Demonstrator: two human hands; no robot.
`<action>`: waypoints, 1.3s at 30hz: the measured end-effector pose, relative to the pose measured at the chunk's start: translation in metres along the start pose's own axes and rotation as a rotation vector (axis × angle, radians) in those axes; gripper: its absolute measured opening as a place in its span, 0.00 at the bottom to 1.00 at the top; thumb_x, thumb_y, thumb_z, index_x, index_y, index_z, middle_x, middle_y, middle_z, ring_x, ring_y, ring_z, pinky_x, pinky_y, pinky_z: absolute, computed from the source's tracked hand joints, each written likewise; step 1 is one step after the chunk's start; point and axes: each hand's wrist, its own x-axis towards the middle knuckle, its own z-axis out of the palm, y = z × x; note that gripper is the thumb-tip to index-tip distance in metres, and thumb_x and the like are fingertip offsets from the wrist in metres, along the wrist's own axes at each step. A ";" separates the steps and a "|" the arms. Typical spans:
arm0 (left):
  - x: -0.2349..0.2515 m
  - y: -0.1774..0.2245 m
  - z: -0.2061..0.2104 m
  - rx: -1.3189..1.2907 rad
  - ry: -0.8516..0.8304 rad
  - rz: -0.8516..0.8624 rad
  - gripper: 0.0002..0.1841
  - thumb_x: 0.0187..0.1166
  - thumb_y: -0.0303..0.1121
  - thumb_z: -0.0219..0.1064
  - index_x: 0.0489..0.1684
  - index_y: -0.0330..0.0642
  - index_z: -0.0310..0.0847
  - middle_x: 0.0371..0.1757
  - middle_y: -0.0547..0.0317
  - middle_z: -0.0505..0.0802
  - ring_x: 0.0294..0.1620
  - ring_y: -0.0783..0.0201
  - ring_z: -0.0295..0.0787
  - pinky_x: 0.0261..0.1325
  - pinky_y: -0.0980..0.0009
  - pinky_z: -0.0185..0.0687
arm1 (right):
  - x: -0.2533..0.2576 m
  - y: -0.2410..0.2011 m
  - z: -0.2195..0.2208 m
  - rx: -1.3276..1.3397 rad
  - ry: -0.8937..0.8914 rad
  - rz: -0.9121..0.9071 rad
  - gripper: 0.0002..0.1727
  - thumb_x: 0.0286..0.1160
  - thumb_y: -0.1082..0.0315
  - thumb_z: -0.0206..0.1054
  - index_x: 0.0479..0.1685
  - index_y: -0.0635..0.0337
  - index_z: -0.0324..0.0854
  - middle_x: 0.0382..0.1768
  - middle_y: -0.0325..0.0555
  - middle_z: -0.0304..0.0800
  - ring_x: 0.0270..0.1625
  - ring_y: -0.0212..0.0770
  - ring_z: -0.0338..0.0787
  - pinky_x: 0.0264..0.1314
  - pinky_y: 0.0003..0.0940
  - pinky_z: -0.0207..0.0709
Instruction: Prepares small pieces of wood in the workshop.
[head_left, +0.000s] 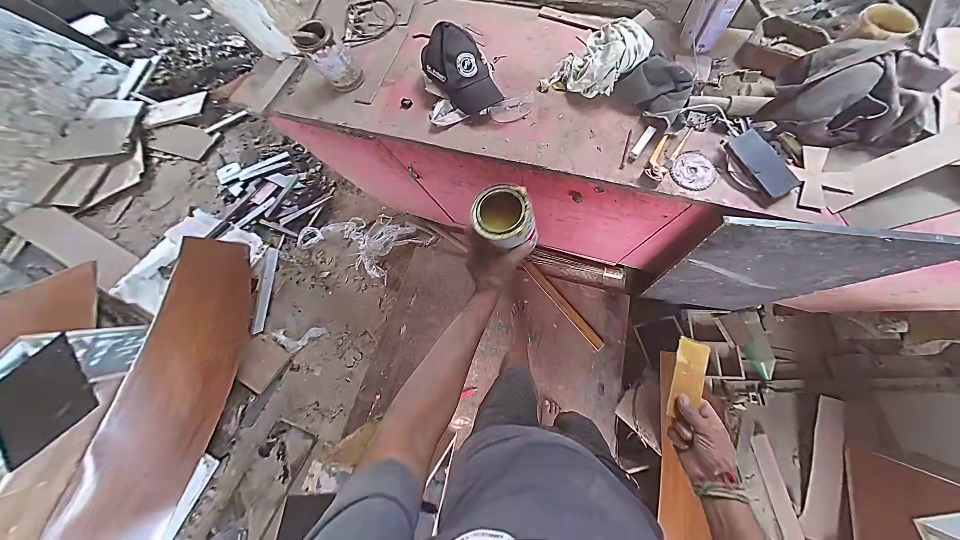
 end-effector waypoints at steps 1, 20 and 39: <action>0.025 0.012 0.019 0.051 -0.025 0.002 0.68 0.34 0.59 0.92 0.84 0.40 0.57 0.64 0.44 0.90 0.64 0.48 0.89 0.66 0.44 0.83 | 0.005 0.000 0.006 0.004 0.052 -0.009 0.03 0.86 0.73 0.59 0.43 0.58 0.76 0.16 0.37 0.77 0.08 0.25 0.66 0.08 0.20 0.63; 0.228 0.068 0.185 -0.102 -0.291 0.251 0.63 0.49 0.55 0.91 0.91 0.46 0.54 0.79 0.45 0.81 0.71 0.46 0.86 0.69 0.43 0.84 | 0.088 -0.161 0.286 -0.353 0.008 -0.465 0.10 0.77 0.73 0.63 0.53 0.66 0.82 0.28 0.42 0.91 0.22 0.34 0.88 0.24 0.30 0.87; -0.025 -0.083 -0.004 -0.187 -0.025 -0.811 0.32 0.72 0.31 0.80 0.76 0.35 0.74 0.56 0.45 0.94 0.49 0.57 0.95 0.53 0.58 0.92 | 0.118 -0.200 0.348 -0.320 -0.642 -0.101 0.07 0.87 0.74 0.55 0.54 0.68 0.74 0.30 0.49 0.91 0.27 0.41 0.92 0.31 0.35 0.89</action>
